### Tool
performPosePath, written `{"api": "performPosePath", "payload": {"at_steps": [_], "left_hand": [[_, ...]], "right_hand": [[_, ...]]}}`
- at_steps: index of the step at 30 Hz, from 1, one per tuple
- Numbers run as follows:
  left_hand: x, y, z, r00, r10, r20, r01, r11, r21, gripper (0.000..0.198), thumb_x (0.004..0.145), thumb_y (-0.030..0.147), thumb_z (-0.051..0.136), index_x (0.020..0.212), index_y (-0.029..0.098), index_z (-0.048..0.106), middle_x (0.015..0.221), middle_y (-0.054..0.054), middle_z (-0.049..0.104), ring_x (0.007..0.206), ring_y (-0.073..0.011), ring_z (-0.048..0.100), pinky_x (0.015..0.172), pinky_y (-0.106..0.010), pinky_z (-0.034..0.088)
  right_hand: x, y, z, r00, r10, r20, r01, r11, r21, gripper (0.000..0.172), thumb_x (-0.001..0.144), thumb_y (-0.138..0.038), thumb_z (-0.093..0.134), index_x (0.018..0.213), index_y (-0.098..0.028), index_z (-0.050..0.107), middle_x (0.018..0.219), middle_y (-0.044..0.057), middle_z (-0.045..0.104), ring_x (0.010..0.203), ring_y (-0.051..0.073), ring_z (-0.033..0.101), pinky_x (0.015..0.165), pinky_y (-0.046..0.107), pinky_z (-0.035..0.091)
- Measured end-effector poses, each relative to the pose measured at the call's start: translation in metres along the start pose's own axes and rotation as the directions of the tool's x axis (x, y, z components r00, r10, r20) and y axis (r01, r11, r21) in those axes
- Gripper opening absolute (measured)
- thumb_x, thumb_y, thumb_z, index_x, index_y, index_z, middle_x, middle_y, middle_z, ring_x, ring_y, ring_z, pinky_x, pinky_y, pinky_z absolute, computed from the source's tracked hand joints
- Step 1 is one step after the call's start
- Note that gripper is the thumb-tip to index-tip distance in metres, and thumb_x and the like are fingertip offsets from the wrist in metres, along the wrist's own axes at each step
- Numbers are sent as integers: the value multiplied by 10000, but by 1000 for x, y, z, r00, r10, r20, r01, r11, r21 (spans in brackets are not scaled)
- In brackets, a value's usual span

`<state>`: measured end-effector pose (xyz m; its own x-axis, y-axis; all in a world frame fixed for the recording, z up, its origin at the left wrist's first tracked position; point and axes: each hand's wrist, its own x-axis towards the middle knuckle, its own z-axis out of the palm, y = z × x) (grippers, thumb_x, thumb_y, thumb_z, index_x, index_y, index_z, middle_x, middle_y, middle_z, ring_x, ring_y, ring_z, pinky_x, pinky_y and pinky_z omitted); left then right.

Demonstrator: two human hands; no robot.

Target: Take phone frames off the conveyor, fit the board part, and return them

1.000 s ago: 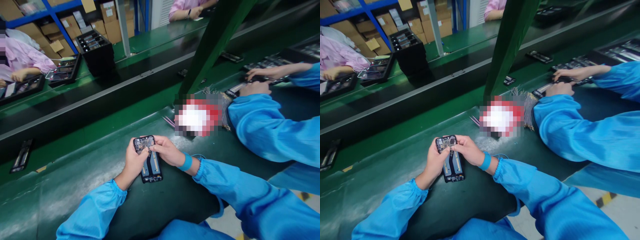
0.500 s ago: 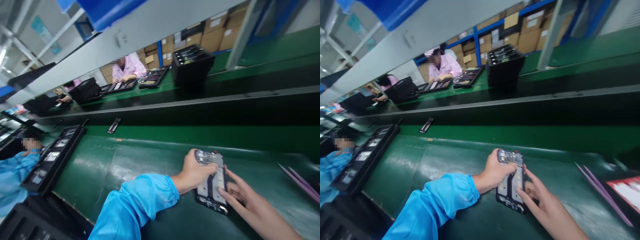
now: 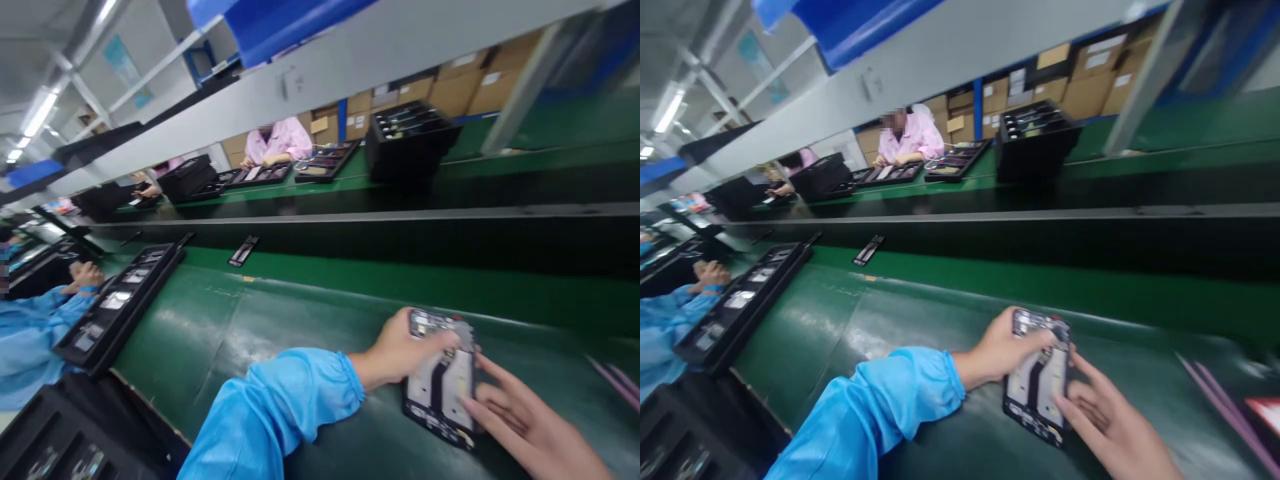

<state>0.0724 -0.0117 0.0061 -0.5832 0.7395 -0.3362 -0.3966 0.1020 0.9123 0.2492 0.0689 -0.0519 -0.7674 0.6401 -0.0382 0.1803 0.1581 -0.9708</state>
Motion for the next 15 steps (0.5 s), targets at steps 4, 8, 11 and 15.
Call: {"api": "performPosePath", "payload": {"at_steps": [4,8,11,15], "left_hand": [[10,-5,-6,981,167,103,-182,969,168,307,884,490,683,972,207,601,980,-39,691,920,-188,639,919,-339,519],[19,-9,-13,951,249,182,-298,894,333,283,956,496,574,1043,228,600,934,-1,664,893,-177,615,864,-294,489],[21,-8,-15,938,278,209,-338,870,359,276,978,489,545,1053,228,595,958,4,669,919,-174,618,868,-281,474],[20,-5,-15,935,273,225,-342,862,375,272,991,488,531,1039,227,587,955,12,662,899,-162,610,851,-267,466]], "right_hand": [[-5,-37,2,992,18,123,-38,986,159,876,887,-689,725,1531,-169,437,821,47,710,777,259,734,728,339,649],[-4,-45,6,983,-78,166,40,974,221,799,947,-603,710,1549,-173,408,859,29,685,792,231,706,790,377,618],[-3,-45,8,976,-143,164,110,974,198,744,985,-512,686,1567,-159,384,848,15,662,757,198,667,750,344,585],[-2,-48,6,970,-182,161,151,971,188,699,993,-442,676,1561,-152,389,853,7,654,747,180,643,726,320,559]]}}
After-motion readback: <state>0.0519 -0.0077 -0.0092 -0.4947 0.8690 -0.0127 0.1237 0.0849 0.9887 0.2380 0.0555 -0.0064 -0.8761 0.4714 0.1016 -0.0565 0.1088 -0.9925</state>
